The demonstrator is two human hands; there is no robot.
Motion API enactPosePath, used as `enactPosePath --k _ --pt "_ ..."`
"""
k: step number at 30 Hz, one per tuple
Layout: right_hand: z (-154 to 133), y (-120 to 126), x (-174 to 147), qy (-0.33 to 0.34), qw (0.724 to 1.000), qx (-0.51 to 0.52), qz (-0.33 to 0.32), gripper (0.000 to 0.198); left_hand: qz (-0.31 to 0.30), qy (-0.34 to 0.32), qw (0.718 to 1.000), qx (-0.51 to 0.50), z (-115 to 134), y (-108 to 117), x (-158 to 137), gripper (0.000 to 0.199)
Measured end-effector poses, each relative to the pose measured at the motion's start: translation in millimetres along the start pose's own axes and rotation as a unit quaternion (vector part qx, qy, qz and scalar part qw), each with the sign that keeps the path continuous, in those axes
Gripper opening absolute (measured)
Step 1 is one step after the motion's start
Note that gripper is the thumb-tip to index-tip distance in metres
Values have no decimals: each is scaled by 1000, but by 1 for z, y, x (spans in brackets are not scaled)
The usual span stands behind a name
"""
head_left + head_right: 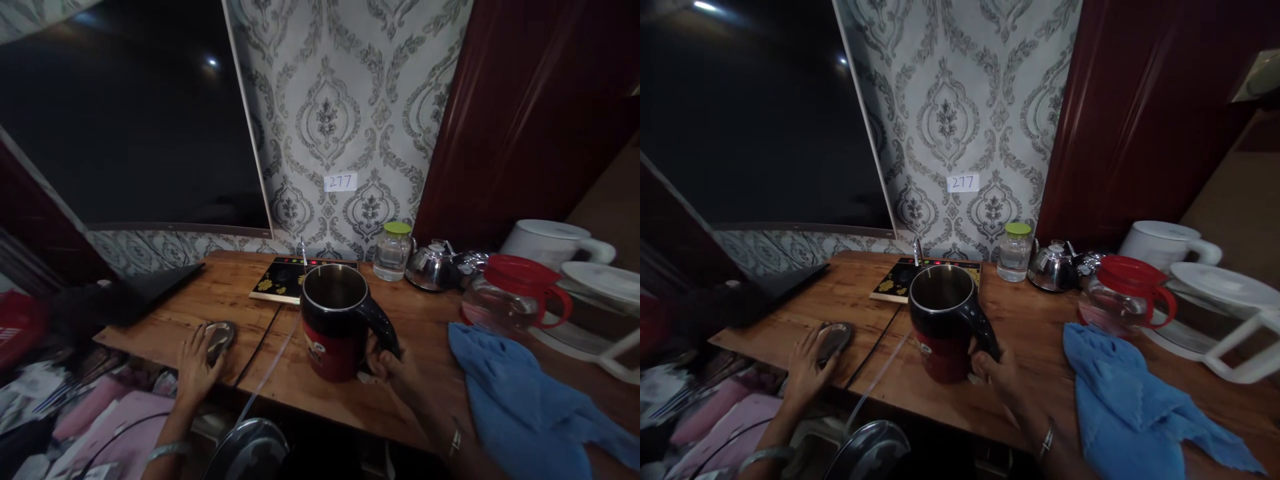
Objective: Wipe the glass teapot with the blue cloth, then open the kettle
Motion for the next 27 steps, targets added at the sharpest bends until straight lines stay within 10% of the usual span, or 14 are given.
enactPosePath --k 12,18,27 --pt "2 0 37 0 998 14 -68 57 56 -35 991 -120 54 24 33 48" --pt "14 8 38 45 991 -116 56 50 -10 23 970 -243 89 23 38 44" --pt "30 9 23 57 967 -191 157 51 -165 164 828 -511 159 4 44 65"
Point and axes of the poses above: each hand's wrist, its own x-axis towards the middle knuckle, its own y-axis out of the back of the hand, z = x × y, the point moved 2 cm from there along x, towards the middle knuckle, and after that the axes turned 8 degrees about z, right-handed, at the moved point
